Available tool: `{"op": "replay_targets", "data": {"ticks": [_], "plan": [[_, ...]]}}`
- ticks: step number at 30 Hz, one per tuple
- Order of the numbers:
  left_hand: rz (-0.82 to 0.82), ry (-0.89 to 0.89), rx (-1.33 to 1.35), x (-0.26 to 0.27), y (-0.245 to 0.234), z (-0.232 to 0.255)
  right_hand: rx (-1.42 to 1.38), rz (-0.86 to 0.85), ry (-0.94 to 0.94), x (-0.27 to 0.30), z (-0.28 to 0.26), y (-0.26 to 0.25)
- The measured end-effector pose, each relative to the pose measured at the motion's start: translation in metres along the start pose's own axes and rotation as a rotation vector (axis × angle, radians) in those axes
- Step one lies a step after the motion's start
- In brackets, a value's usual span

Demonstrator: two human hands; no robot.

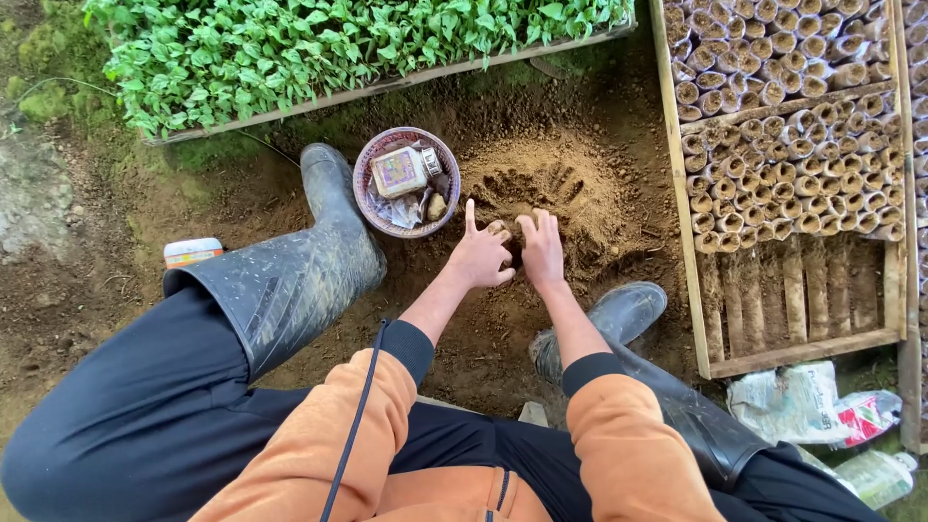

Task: The person sits on the ground and fills small plastic seedling pots with soil by hand. They scoop soil from a pile, pack it into the pots, and place the filled pots into a wooden tray.

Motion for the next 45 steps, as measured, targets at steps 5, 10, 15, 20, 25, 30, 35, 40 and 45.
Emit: {"op": "replay_targets", "data": {"ticks": [5,10,15,20,25,30,35,40,45], "plan": [[0.045,0.014,0.017,-0.009,0.003,0.002,-0.427,-0.167,0.247,-0.041,-0.025,-0.071],[0.026,-0.014,0.075,-0.016,0.034,0.000,-0.587,-0.395,0.271,-0.060,-0.065,-0.125],[0.010,0.000,0.032,-0.013,0.012,0.003,-0.522,-0.490,0.293,-0.074,-0.115,-0.177],[-0.004,-0.010,0.015,-0.013,0.013,0.004,0.121,-0.711,0.011,-0.034,-0.066,-0.075],[-0.068,-0.043,0.042,0.004,-0.020,0.004,0.063,-0.644,0.031,-0.042,-0.074,-0.092],[-0.010,-0.074,0.017,0.009,-0.002,-0.002,0.100,-0.678,0.227,-0.054,-0.074,-0.103],[-0.033,-0.086,0.015,0.014,-0.009,-0.003,0.269,-0.434,0.090,-0.009,-0.070,-0.042],[-0.020,-0.083,0.028,0.010,-0.005,-0.003,0.233,-0.093,0.041,0.012,-0.046,-0.003],[-0.031,-0.068,0.018,0.007,-0.013,-0.002,-0.083,-0.020,0.096,0.000,-0.027,-0.015]]}}
Point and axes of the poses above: each hand's wrist, its own x-axis away from the middle knuckle, its own y-axis out of the palm, z = x × y, the point moved 4 cm from there along -x, towards the middle knuckle, and after that the axes turned 2 degrees about -x, right-handed, at the moved point
